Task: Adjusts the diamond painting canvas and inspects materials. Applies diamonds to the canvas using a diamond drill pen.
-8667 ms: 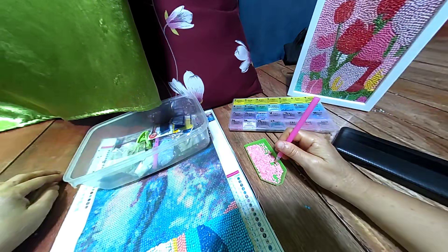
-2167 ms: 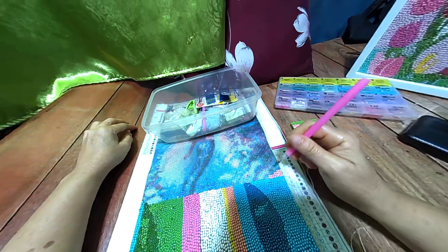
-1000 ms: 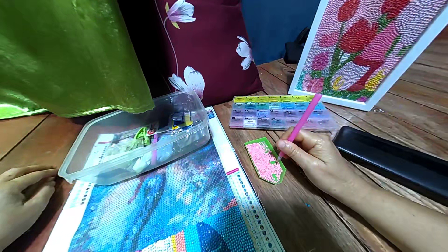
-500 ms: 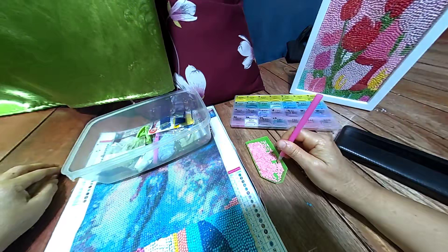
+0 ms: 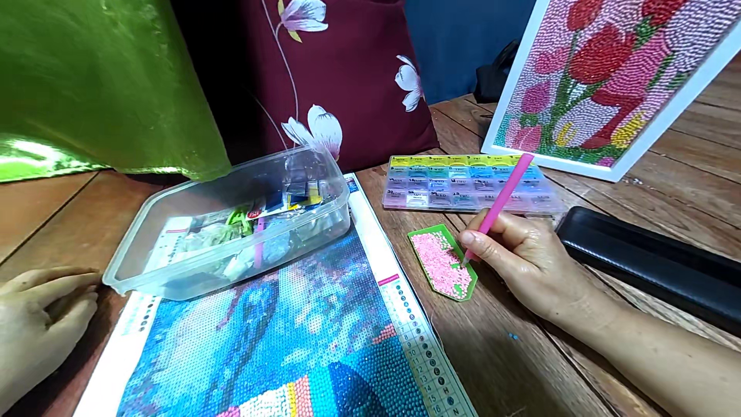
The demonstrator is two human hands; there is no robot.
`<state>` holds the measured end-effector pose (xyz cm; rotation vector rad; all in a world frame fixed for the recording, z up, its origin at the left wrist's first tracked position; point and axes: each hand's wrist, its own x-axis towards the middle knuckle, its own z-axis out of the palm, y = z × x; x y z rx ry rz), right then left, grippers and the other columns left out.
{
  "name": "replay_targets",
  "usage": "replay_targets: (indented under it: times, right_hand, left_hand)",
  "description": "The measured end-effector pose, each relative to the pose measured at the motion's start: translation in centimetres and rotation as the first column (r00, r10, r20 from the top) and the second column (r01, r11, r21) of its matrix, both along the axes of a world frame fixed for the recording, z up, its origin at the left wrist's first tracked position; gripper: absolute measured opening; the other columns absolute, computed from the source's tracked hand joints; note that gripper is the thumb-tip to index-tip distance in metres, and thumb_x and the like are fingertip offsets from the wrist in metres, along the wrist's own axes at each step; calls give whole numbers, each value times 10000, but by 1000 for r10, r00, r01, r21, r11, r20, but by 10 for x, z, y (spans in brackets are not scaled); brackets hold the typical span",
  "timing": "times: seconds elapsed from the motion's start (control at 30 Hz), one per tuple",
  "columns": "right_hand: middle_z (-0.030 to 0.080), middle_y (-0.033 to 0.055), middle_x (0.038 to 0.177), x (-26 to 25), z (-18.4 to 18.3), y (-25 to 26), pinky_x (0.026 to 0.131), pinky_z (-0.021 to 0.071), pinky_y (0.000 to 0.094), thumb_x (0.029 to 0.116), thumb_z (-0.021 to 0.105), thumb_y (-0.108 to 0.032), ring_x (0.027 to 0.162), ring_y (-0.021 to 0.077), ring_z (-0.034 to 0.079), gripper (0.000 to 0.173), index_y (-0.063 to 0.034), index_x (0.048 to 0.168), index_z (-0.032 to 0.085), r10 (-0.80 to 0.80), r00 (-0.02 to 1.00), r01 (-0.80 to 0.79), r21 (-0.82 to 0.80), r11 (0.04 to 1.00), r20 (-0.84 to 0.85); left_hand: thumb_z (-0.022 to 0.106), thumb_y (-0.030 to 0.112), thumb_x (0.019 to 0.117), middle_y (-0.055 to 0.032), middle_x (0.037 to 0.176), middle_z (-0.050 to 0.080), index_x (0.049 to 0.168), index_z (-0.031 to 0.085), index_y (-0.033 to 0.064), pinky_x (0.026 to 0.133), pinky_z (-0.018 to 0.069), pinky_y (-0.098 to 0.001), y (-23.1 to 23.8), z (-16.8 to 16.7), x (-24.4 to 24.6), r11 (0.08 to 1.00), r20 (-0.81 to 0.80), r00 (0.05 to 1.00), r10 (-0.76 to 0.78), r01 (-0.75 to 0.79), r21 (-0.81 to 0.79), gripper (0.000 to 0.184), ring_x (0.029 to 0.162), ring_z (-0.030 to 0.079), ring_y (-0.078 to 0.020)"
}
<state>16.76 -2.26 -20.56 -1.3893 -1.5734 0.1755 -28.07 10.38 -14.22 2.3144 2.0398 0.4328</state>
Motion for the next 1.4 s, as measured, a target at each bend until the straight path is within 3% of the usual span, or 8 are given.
replay_targets:
  times: [0.83,1.07,1.27,1.33,1.4]
  right_hand:
    - [583,-130,699,1,-1,2,585,445,77,1015,552,-242,647,-93,553,206,-157,848,638,36,999,-36,39,999,-5]
    - [580,-125,696,1,-2,2,574,440,88,1012,559,-255,634,-82,546,211,-159,847,649,42,999,-41,27,999,-9]
    - [591,-113,724,1,0,2,579,443,83,1019,548,-229,642,-81,547,200,-136,881,658,59,998,-58,37,998,-33]
    - [605,-119,732,3,2,1,577,462,90,1024,548,-242,638,-76,560,196,-145,895,660,63,997,-62,24,998,-40]
    - [590,-126,710,1,4,-1,531,424,94,1018,558,-235,587,-79,519,176,-142,909,659,57,995,-56,21,998,-80]
  left_hand:
    - [496,-94,1007,-414,1256,584,1159,630,-220,1066,383,-620,4,-5,-7,997,-33,998,-58,60,55,238,1193,565,-539]
    - [478,-80,1020,-400,1293,579,1192,615,-217,1097,377,-589,1,-3,2,1000,-15,1000,4,-4,26,259,1239,554,-521]
    - [525,-88,998,-376,1260,606,1154,659,-181,1061,383,-642,9,-10,-16,994,-47,997,-55,59,96,225,1205,561,-538]
    - [554,-93,976,-367,1224,624,1106,689,-158,1021,380,-700,14,-16,-23,983,-42,996,-75,81,164,198,1186,561,-554]
    - [560,-73,952,-348,1199,633,1066,714,-118,963,384,-752,19,-22,-35,966,-50,992,-116,125,224,197,1161,560,-570]
